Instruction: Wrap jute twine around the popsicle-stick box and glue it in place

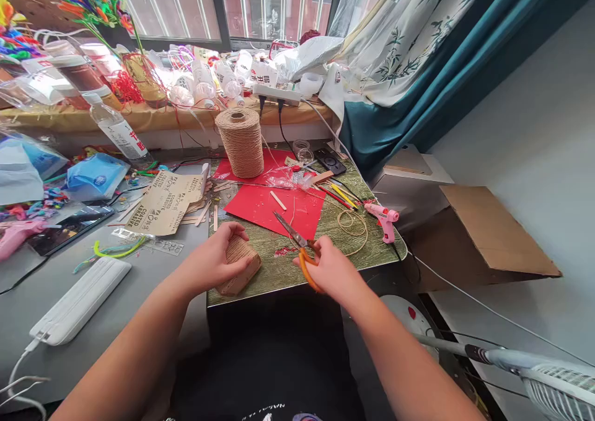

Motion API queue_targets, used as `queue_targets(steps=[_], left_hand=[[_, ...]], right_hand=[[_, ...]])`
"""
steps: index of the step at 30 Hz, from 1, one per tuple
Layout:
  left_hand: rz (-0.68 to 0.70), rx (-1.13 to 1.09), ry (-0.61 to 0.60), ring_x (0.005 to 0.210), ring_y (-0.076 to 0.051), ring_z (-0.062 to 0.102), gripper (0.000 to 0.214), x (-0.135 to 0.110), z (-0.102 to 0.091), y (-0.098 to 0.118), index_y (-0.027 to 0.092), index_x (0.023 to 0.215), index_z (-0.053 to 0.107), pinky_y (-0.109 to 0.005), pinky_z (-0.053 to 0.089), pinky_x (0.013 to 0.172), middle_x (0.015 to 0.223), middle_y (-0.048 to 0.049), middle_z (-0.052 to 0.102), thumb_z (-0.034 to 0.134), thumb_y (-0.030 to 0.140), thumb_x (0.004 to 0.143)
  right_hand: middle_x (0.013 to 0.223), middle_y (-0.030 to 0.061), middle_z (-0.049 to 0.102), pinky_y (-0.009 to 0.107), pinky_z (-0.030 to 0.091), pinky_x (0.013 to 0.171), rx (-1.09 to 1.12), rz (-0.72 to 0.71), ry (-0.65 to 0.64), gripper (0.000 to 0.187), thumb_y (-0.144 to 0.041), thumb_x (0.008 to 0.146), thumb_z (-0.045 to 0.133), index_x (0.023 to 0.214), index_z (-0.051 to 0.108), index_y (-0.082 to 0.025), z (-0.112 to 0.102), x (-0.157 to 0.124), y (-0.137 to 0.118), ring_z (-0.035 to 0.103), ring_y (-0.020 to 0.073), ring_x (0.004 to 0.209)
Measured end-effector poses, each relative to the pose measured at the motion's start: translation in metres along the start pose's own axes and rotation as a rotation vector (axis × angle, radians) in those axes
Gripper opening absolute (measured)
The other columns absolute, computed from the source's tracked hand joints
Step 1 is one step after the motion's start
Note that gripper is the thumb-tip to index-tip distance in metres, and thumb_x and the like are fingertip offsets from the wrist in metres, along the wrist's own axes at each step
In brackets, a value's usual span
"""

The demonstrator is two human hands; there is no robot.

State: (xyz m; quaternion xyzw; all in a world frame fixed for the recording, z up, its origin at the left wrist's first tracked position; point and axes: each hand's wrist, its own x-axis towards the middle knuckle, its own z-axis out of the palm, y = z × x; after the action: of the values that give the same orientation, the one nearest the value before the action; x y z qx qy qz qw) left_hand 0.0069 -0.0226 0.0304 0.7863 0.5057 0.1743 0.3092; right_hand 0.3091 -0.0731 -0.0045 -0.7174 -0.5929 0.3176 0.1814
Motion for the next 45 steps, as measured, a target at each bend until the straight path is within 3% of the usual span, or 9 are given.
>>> queue_targets(steps=[3, 6, 9, 12, 16, 22, 30, 34, 45], left_hand=[[0.021, 0.016, -0.032, 0.113, -0.029, 0.065, 0.047, 0.001, -0.001, -0.001, 0.027, 0.127, 0.053, -0.044, 0.055, 0.094, 0.128, -0.0074, 0.065, 0.066, 0.052, 0.089], [0.073, 0.018, -0.042, 0.112, -0.028, 0.065, 0.039, 0.003, -0.001, -0.003, 0.026, 0.122, 0.059, -0.043, 0.054, 0.094, 0.124, -0.0078, 0.066, 0.064, 0.05, 0.091], [0.118, 0.013, -0.046, 0.109, -0.027, 0.064, 0.034, 0.005, -0.001, -0.002, 0.025, 0.117, 0.061, -0.043, 0.054, 0.093, 0.119, -0.0073, 0.066, 0.063, 0.049, 0.092], [0.135, 0.006, -0.046, 0.108, -0.026, 0.063, 0.031, 0.006, -0.001, 0.0, 0.025, 0.114, 0.061, -0.042, 0.053, 0.093, 0.116, -0.0065, 0.066, 0.065, 0.047, 0.093], [0.157, 0.004, -0.057, 0.111, -0.026, 0.062, 0.028, 0.006, -0.002, 0.003, 0.025, 0.113, 0.062, -0.043, 0.052, 0.097, 0.117, -0.0069, 0.065, 0.064, 0.045, 0.094], [0.186, -0.011, -0.098, 0.115, -0.027, 0.061, 0.024, 0.011, -0.004, 0.004, 0.025, 0.114, 0.063, -0.043, 0.052, 0.098, 0.118, -0.0071, 0.065, 0.064, 0.039, 0.095], [0.171, 0.008, -0.168, 0.12, -0.027, 0.058, 0.021, 0.015, -0.009, 0.008, 0.025, 0.113, 0.062, -0.045, 0.052, 0.102, 0.121, -0.0078, 0.063, 0.06, 0.039, 0.097], [0.185, 0.018, -0.174, 0.124, -0.028, 0.056, 0.022, 0.015, -0.009, 0.008, 0.026, 0.115, 0.063, -0.047, 0.05, 0.106, 0.125, -0.0079, 0.063, 0.062, 0.037, 0.096], [0.336, -0.167, -0.324, 0.135, -0.027, 0.049, 0.041, 0.02, -0.019, -0.017, 0.028, 0.133, 0.058, -0.046, 0.043, 0.118, 0.136, -0.0105, 0.057, 0.068, 0.042, 0.096]], right_hand=[[0.096, 0.0109, 0.071, 0.034, 0.05, 0.073, -0.242, -0.039, 0.142, 0.039, -0.042, 0.087, 0.075, 0.113, 0.06, -0.018, -0.031, 0.038, 0.01, 0.068, 0.0264, 0.084], [0.113, 0.0198, 0.068, 0.046, 0.05, 0.094, -0.327, -0.202, 0.232, 0.03, -0.025, 0.086, 0.074, 0.113, 0.067, -0.013, -0.034, 0.053, 0.006, 0.065, 0.0354, 0.108], [0.116, 0.0152, 0.068, 0.047, 0.05, 0.102, -0.022, -0.498, 0.26, 0.023, -0.026, 0.096, 0.065, 0.117, 0.071, -0.018, -0.008, 0.038, -0.017, 0.063, 0.0311, 0.112], [0.112, 0.0075, 0.068, 0.037, 0.055, 0.09, 0.462, -0.631, -0.03, 0.027, -0.035, 0.096, 0.071, 0.121, 0.074, -0.026, 0.031, 0.018, -0.044, 0.067, 0.0217, 0.097], [0.101, 0.0047, 0.065, 0.035, 0.052, 0.09, 0.904, -0.498, -0.187, 0.014, -0.039, 0.087, 0.083, 0.092, 0.081, -0.025, 0.07, 0.021, -0.056, 0.064, 0.0196, 0.097], [0.095, 0.0018, 0.063, 0.036, 0.047, 0.096, 1.184, -0.316, -0.306, 0.016, -0.035, 0.078, 0.09, 0.084, 0.08, -0.025, 0.081, 0.032, -0.052, 0.06, 0.0184, 0.096], [0.093, -0.0007, 0.064, 0.032, 0.047, 0.092, 1.358, -0.074, -0.256, 0.027, -0.029, 0.073, 0.094, 0.091, 0.075, -0.025, 0.085, 0.02, -0.064, 0.059, 0.0167, 0.094], [0.093, -0.0023, 0.064, 0.029, 0.047, 0.088, 1.434, 0.027, -0.367, 0.035, -0.026, 0.069, 0.096, 0.094, 0.071, -0.025, 0.081, 0.024, -0.064, 0.059, 0.0145, 0.09], [0.093, -0.0015, 0.065, 0.029, 0.044, 0.084, 1.383, -0.019, -0.441, 0.03, -0.028, 0.072, 0.093, 0.091, 0.072, -0.022, 0.077, 0.032, -0.061, 0.057, 0.0144, 0.086]])
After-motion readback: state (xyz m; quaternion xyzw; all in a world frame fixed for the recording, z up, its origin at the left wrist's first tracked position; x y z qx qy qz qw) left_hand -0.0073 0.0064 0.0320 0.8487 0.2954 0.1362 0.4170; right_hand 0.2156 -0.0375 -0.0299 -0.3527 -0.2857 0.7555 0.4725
